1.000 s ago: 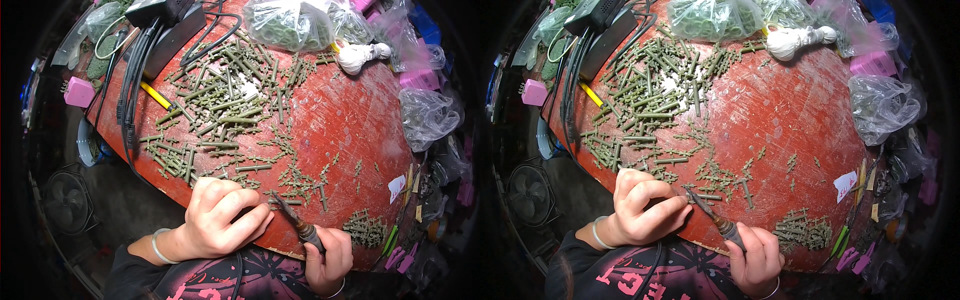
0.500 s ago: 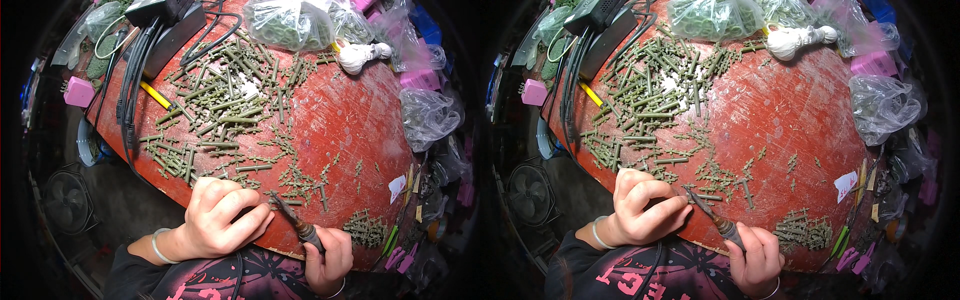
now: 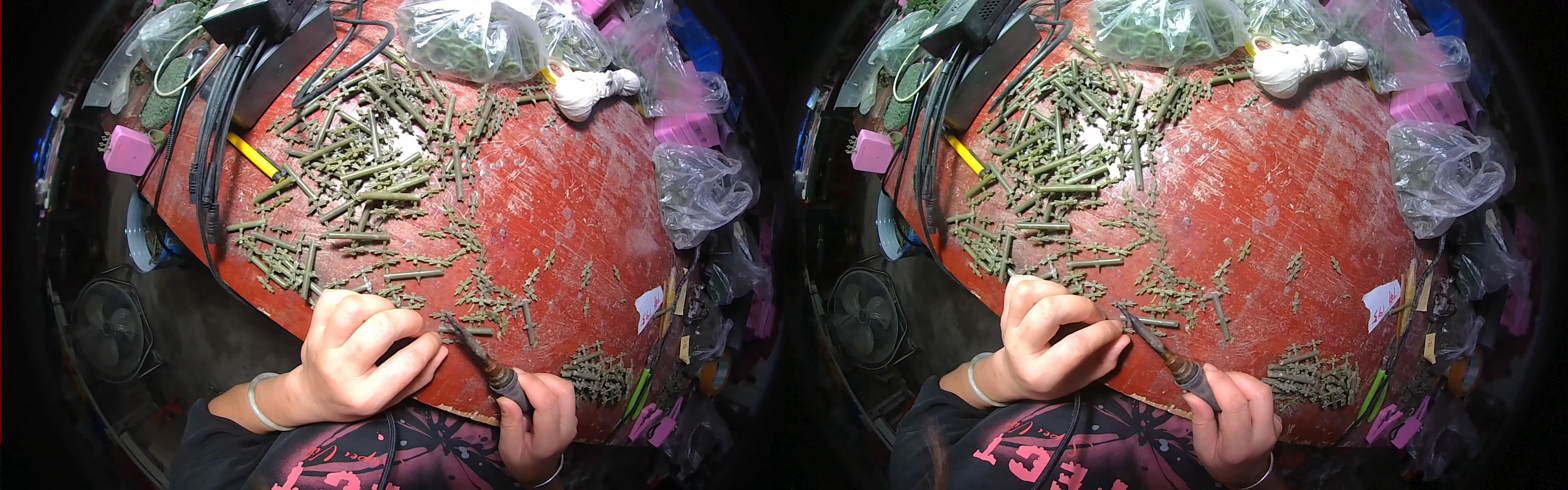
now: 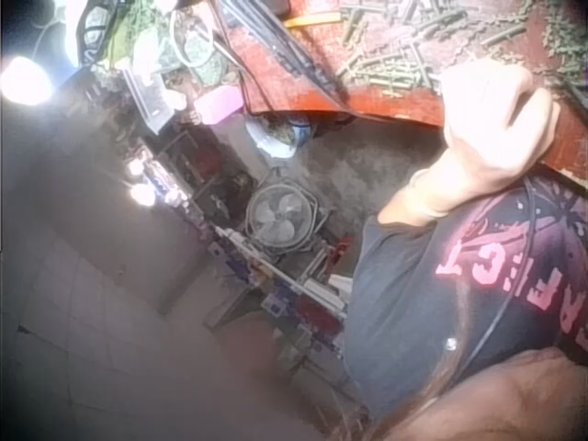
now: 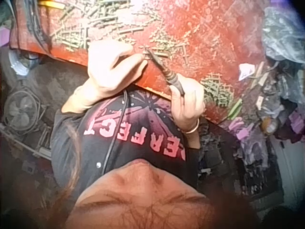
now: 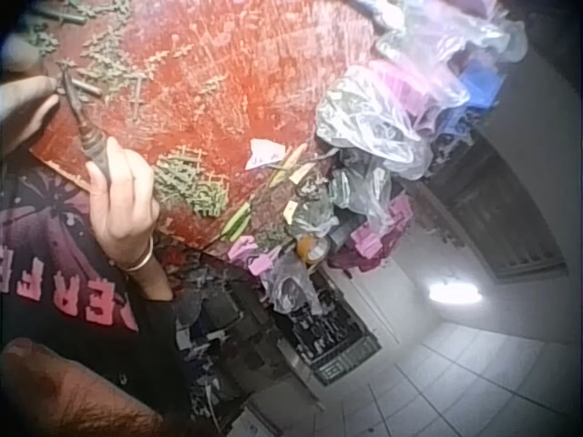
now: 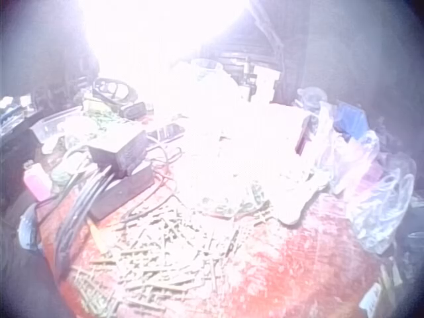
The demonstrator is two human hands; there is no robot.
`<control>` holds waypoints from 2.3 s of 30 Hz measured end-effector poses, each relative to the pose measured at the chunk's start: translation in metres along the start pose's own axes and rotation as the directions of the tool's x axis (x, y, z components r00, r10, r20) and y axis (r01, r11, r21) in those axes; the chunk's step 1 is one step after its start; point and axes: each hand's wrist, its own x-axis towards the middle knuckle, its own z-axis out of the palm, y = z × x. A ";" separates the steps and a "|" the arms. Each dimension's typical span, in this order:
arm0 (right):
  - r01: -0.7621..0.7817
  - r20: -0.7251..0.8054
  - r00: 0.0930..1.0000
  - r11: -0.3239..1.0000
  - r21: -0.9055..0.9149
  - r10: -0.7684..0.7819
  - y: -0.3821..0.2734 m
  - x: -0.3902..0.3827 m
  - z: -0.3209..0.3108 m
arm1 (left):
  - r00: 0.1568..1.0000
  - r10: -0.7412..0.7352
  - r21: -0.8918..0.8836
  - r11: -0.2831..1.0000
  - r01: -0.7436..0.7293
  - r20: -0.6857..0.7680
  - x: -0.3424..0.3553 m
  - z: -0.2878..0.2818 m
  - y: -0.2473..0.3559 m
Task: Soldering small green plastic decoration parts together on a red table.
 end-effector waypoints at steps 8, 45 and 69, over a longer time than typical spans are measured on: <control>0.099 -0.046 0.994 0.992 -0.073 -0.103 0.008 0.002 0.001 | 1.000 0.003 -0.005 1.000 -0.003 0.000 0.002 0.003 0.000; -0.016 -0.182 0.983 0.996 0.083 0.031 0.011 -0.011 0.009 | 0.948 -0.276 0.068 0.961 0.268 0.161 0.012 -0.057 -0.006; -0.033 -0.182 0.983 0.999 0.023 0.037 0.005 -0.012 0.011 | 0.980 -0.068 -0.221 0.969 0.110 0.189 -0.012 -0.063 -0.002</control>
